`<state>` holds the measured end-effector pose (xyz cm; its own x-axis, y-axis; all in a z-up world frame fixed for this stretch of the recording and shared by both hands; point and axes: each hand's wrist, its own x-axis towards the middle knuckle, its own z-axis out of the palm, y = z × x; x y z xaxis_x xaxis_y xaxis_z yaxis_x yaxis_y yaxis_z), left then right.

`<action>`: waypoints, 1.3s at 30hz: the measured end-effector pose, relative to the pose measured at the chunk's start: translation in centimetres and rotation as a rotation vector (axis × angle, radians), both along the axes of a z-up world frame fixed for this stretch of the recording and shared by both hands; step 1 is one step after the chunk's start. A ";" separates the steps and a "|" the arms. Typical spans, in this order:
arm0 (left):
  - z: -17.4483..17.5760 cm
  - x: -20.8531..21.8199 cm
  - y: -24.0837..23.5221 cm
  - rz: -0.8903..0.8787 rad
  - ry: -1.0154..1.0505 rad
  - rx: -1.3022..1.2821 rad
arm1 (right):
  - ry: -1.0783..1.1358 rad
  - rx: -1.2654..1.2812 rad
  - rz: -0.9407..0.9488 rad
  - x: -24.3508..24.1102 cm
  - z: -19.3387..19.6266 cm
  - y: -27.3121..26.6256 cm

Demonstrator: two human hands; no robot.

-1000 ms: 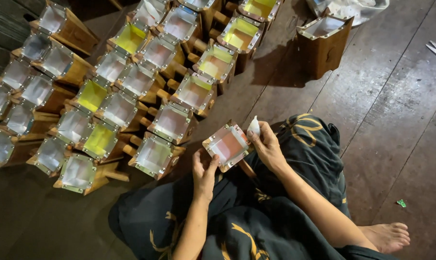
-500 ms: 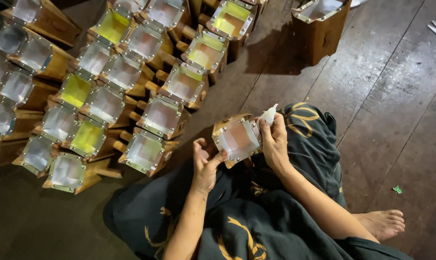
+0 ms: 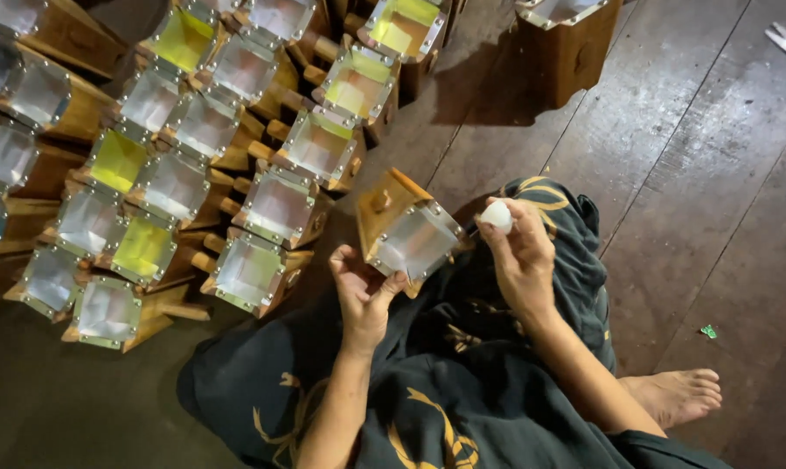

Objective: Applying sealant or glue to the edges of small wooden box frames with metal inserts

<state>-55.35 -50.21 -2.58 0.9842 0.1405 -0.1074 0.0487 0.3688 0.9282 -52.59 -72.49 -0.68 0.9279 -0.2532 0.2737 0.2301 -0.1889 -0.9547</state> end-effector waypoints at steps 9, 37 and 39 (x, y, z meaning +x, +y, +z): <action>-2.7 -1.4 -0.7 0.133 -0.052 0.350 | 0.138 -0.523 0.178 -5.5 2.1 1.9; -5.8 -2.2 0.5 0.155 -0.025 0.333 | -0.171 -0.686 0.244 -5.5 1.6 5.3; -6.1 -2.3 0.5 0.156 -0.027 0.335 | -0.188 -0.713 0.241 -5.5 1.4 5.4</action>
